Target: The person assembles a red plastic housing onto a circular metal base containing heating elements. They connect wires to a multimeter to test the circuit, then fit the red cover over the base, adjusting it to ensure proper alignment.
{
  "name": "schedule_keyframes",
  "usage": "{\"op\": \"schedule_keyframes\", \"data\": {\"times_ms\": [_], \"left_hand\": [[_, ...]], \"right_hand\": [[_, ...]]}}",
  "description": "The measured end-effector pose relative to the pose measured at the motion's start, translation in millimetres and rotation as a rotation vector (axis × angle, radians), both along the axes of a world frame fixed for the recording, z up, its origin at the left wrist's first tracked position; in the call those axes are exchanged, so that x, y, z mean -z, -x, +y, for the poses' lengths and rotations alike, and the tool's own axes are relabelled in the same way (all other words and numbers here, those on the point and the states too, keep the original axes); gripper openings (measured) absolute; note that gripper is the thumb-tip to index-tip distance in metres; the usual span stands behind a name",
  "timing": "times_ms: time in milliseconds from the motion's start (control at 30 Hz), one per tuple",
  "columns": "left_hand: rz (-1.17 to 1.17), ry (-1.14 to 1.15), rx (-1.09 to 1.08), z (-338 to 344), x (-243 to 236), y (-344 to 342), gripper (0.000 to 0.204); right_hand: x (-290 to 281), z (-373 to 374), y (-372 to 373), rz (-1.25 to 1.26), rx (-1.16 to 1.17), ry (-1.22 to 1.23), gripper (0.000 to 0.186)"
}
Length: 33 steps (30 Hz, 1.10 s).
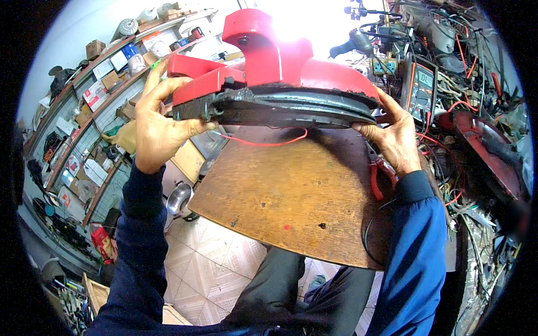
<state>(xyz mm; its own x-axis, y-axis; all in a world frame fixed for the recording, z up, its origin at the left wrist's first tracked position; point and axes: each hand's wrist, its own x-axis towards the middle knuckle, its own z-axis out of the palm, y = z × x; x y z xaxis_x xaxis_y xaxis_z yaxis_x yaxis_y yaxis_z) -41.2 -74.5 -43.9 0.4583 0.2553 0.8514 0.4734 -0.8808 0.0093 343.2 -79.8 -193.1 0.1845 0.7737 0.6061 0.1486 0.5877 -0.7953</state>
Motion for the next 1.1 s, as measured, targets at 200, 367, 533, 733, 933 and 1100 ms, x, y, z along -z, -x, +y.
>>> {"op": "schedule_keyframes", "data": {"times_ms": [200,367,533,733,933,1100], "left_hand": [[0.086,0.021,-0.076,0.7,-12.3,7.0,0.062],[0.227,0.061,-0.067,-4.4,-25.5,-1.3,0.063],[0.189,0.14,-0.078,-4.3,-25.2,3.2,0.061],[0.115,0.146,-0.025,-0.1,-19.6,1.8,0.06],[0.103,0.172,0.0,0.8,-20.5,1.7,0.057],[0.12,0.183,0.032,-0.4,-20.4,1.0,0.051]], "right_hand": [[-8.1,-4.9,8.7,-0.086,0.079,-0.015,0.082],[-8.9,-4.5,3.4,-0.07,0.089,-0.049,0.083],[-5.2,3.2,-0.5,-0.075,0.091,-0.006,0.092],[-4.2,3.9,-0.5,-0.1,0.125,-0.035,0.09],[-1.0,8.0,-1.1,-0.132,0.174,-0.083,0.084],[-1.1,6.6,0.6,-0.113,0.136,-0.106,0.082]]}}
